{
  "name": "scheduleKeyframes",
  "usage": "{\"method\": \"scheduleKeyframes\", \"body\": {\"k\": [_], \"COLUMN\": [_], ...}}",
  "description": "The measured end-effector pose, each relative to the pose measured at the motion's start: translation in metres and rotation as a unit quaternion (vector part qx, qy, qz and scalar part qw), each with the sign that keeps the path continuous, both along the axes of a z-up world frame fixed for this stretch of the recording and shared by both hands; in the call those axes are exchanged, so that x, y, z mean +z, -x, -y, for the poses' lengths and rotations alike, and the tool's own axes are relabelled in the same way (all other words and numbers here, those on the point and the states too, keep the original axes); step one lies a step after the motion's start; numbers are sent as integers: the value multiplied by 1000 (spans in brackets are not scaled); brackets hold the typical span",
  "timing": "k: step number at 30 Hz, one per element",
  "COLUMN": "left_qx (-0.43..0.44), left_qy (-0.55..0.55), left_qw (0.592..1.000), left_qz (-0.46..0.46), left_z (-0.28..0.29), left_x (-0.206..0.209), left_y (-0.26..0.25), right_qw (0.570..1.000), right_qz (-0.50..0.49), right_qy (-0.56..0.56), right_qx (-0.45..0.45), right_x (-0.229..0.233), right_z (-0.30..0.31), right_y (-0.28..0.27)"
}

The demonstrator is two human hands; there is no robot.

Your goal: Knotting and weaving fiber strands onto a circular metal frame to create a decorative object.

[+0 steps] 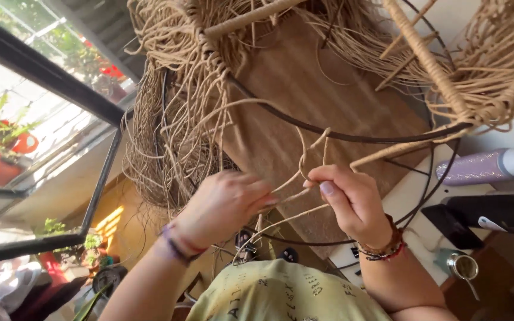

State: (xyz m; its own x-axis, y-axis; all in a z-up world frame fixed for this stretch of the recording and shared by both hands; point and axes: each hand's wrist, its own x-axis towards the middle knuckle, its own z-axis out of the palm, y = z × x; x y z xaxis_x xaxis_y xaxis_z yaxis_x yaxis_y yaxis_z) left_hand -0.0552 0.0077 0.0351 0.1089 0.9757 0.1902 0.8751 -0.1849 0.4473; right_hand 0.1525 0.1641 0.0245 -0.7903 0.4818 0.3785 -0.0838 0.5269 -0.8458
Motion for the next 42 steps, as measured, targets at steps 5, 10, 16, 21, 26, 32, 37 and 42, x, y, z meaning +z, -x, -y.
{"method": "scheduleKeyframes", "body": {"k": [5, 10, 16, 21, 26, 32, 37, 42], "left_qx": [-41, -39, 8, -9, 8, 22, -4, -70], "left_qy": [96, -105, 238, -79, 239, 99, 169, 161], "left_qw": [985, 977, 970, 979, 970, 966, 983, 940], "left_qz": [139, 182, -57, 190, 39, 239, 74, 292], "left_z": [-9, -27, 16, -28, 31, -11, 16, -2], "left_x": [16, 12, -35, 26, -3, 45, 8, 39], "left_y": [-5, -16, 2, -18, 14, -11, 6, -2], "right_qw": [1000, 999, 996, 996, 993, 991, 993, 992], "right_qz": [-21, -7, -36, -25, -41, -47, -45, -42], "right_qy": [14, 44, 70, 64, 75, 69, 59, 65], "right_qx": [14, 16, 38, 54, 75, 106, 87, 98], "right_x": [13, 6, -6, -2, -1, -2, -6, -12], "right_z": [6, 0, 1, 2, 0, 3, 1, -3], "right_y": [9, 2, 7, 10, 15, 22, 16, 20]}}
